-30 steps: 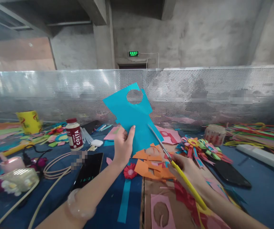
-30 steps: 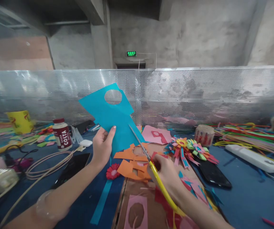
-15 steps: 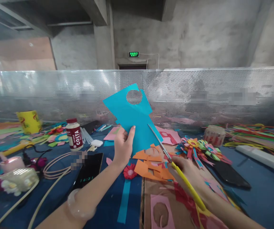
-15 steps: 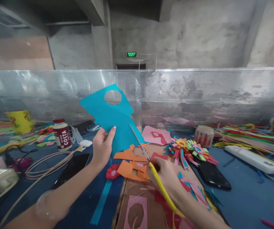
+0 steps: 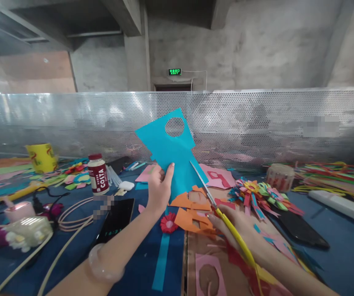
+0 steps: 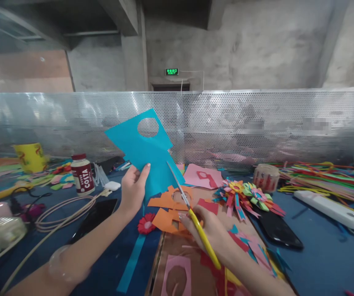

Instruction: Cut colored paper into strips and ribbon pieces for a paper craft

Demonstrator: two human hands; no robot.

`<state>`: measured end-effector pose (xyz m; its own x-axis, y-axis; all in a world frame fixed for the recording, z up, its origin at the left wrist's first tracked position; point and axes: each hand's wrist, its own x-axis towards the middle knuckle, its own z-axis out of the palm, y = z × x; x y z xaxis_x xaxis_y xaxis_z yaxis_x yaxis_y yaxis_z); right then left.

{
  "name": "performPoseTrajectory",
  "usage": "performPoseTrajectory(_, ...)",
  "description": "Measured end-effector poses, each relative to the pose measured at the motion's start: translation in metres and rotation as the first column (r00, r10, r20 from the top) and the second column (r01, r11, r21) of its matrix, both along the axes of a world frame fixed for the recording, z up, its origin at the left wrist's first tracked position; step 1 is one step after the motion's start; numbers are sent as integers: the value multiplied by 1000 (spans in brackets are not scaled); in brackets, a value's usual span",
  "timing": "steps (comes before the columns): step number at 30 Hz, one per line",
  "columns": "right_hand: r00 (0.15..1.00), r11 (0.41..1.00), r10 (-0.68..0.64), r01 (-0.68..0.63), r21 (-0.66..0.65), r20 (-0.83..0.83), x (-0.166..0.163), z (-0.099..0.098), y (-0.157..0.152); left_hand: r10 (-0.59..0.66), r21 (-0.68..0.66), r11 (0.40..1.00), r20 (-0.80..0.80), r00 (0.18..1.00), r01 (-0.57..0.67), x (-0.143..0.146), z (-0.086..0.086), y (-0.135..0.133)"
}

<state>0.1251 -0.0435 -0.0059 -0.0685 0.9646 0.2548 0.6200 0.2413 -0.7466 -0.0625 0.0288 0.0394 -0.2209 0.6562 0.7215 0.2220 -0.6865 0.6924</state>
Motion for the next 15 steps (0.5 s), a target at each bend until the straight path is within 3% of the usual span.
performPoseTrajectory(15, 999, 997, -13, 9, 75, 49, 1, 1, 0, -80, -111, 991, -23, 996, 77, 4, -3, -3)
